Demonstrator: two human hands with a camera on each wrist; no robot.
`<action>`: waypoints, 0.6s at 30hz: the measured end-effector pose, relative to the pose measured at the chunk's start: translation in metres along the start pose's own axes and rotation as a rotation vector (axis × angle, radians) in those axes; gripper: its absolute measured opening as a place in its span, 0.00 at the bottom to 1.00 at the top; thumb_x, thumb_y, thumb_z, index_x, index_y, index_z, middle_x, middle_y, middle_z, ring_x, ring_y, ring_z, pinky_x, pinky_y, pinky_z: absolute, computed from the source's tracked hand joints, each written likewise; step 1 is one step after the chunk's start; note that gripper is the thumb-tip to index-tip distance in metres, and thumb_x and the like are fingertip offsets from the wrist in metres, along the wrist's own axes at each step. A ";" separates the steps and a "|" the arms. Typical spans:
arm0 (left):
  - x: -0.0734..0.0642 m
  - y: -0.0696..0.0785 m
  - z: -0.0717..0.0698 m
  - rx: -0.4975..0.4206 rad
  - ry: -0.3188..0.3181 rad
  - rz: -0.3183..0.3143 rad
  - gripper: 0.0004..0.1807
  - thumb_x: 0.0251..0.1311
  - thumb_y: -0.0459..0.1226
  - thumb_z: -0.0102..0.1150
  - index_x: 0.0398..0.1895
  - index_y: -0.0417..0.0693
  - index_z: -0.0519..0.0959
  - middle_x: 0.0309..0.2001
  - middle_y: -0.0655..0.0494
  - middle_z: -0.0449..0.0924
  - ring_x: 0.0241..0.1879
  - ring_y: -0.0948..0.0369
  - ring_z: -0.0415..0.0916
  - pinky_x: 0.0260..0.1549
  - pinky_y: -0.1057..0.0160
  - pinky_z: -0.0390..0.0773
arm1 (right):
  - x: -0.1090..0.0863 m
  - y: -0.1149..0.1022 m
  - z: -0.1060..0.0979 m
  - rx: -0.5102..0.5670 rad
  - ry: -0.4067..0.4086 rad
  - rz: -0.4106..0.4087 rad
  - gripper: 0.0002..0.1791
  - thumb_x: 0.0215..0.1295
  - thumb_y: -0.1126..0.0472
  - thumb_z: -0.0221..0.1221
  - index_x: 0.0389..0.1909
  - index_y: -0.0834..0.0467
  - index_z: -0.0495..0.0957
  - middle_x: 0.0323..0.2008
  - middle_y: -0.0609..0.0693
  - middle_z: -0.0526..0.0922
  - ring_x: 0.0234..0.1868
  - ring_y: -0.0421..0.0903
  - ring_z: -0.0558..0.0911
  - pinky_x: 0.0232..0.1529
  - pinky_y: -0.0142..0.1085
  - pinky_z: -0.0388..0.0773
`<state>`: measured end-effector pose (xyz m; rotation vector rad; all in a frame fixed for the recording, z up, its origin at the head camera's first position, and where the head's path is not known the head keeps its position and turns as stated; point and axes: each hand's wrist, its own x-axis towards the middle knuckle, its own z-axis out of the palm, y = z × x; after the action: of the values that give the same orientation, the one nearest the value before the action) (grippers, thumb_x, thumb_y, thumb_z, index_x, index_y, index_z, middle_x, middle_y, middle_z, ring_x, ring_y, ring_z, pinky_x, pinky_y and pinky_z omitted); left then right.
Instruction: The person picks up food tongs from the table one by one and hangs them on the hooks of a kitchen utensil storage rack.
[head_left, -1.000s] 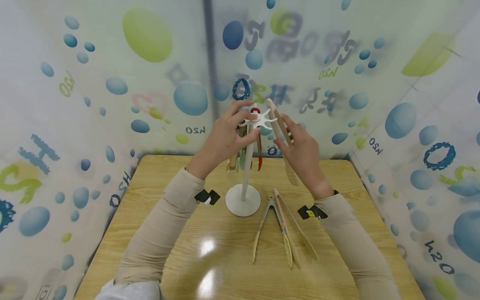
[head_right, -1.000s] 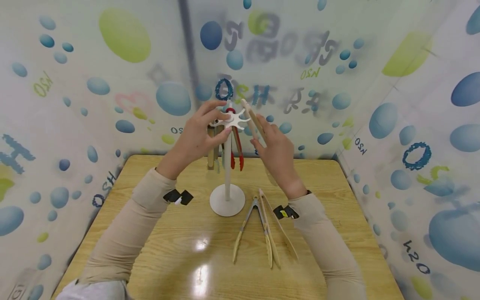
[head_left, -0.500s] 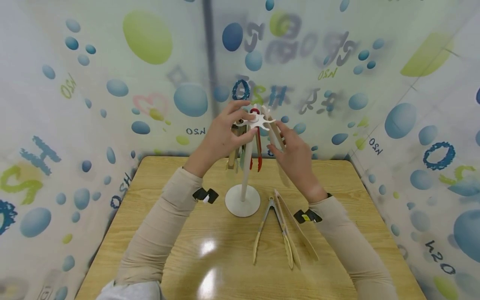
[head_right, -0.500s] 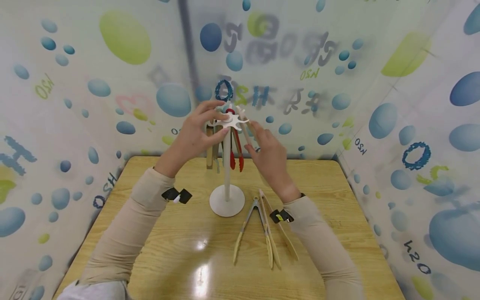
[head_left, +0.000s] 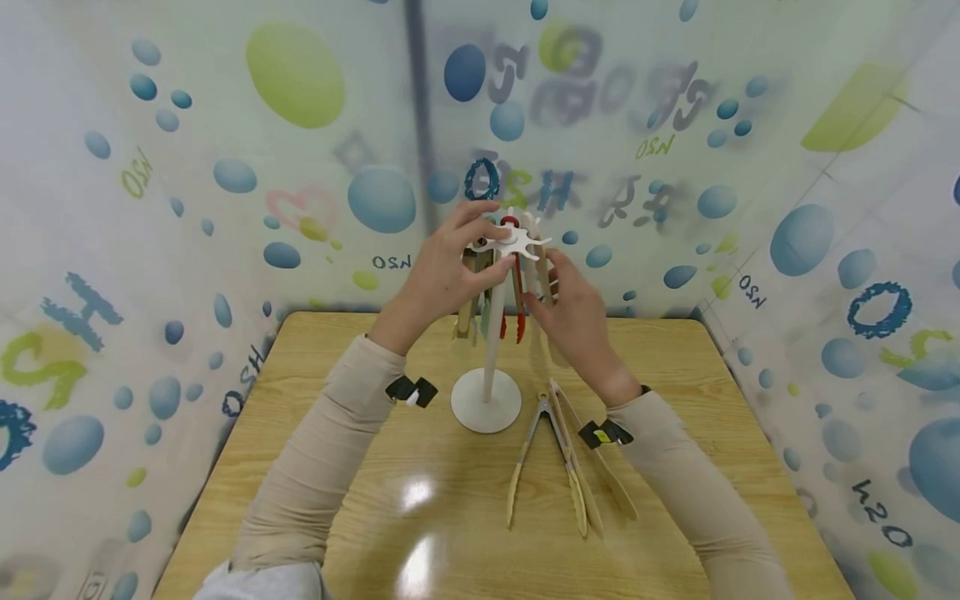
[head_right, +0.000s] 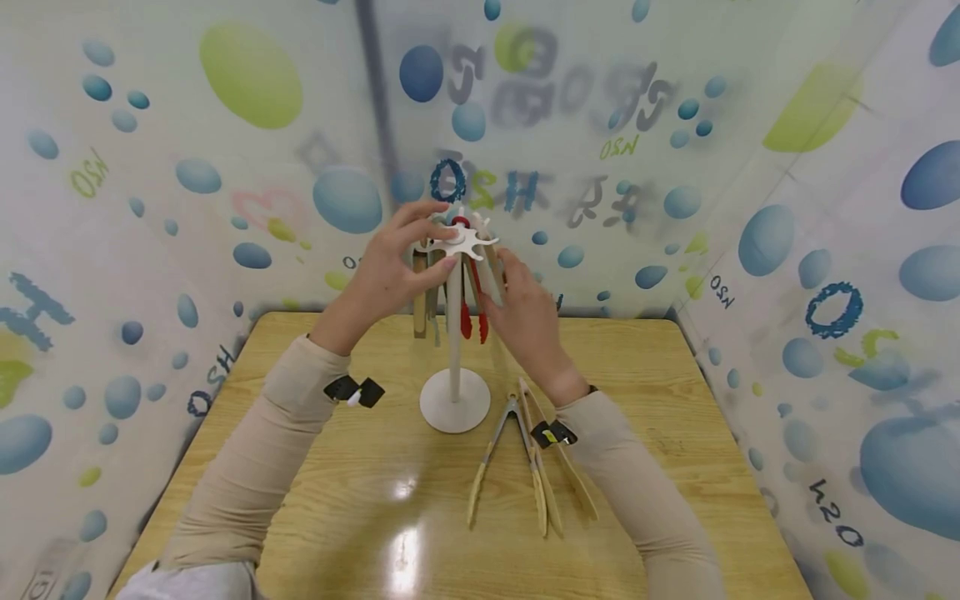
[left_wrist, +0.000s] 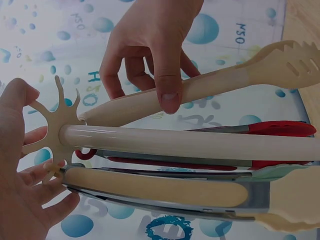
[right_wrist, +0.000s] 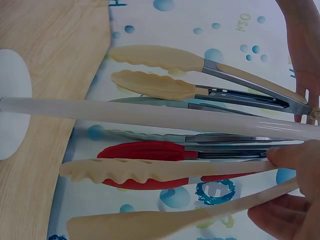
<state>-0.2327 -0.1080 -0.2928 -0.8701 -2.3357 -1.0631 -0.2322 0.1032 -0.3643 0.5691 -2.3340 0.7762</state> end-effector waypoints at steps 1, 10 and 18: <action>0.000 0.000 0.000 -0.004 0.001 0.001 0.17 0.63 0.45 0.63 0.52 0.50 0.82 0.70 0.53 0.67 0.59 0.56 0.76 0.55 0.53 0.80 | 0.000 0.000 0.001 0.003 -0.004 0.005 0.35 0.61 0.58 0.68 0.67 0.57 0.65 0.38 0.58 0.84 0.34 0.54 0.86 0.33 0.45 0.83; -0.001 -0.002 0.002 -0.025 0.014 0.005 0.19 0.62 0.45 0.65 0.54 0.50 0.82 0.70 0.52 0.66 0.61 0.56 0.75 0.59 0.52 0.77 | 0.001 -0.005 0.004 0.059 -0.032 0.028 0.35 0.62 0.57 0.67 0.68 0.57 0.64 0.39 0.58 0.82 0.33 0.53 0.85 0.34 0.45 0.84; -0.002 -0.004 0.003 -0.021 0.027 0.020 0.19 0.62 0.45 0.65 0.54 0.51 0.81 0.69 0.52 0.67 0.62 0.56 0.74 0.59 0.53 0.77 | 0.001 -0.004 0.009 0.064 -0.024 0.028 0.36 0.62 0.57 0.68 0.67 0.59 0.63 0.38 0.58 0.81 0.33 0.54 0.85 0.34 0.45 0.83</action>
<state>-0.2347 -0.1087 -0.2981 -0.8793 -2.2929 -1.0862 -0.2345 0.0938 -0.3677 0.5770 -2.3506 0.8648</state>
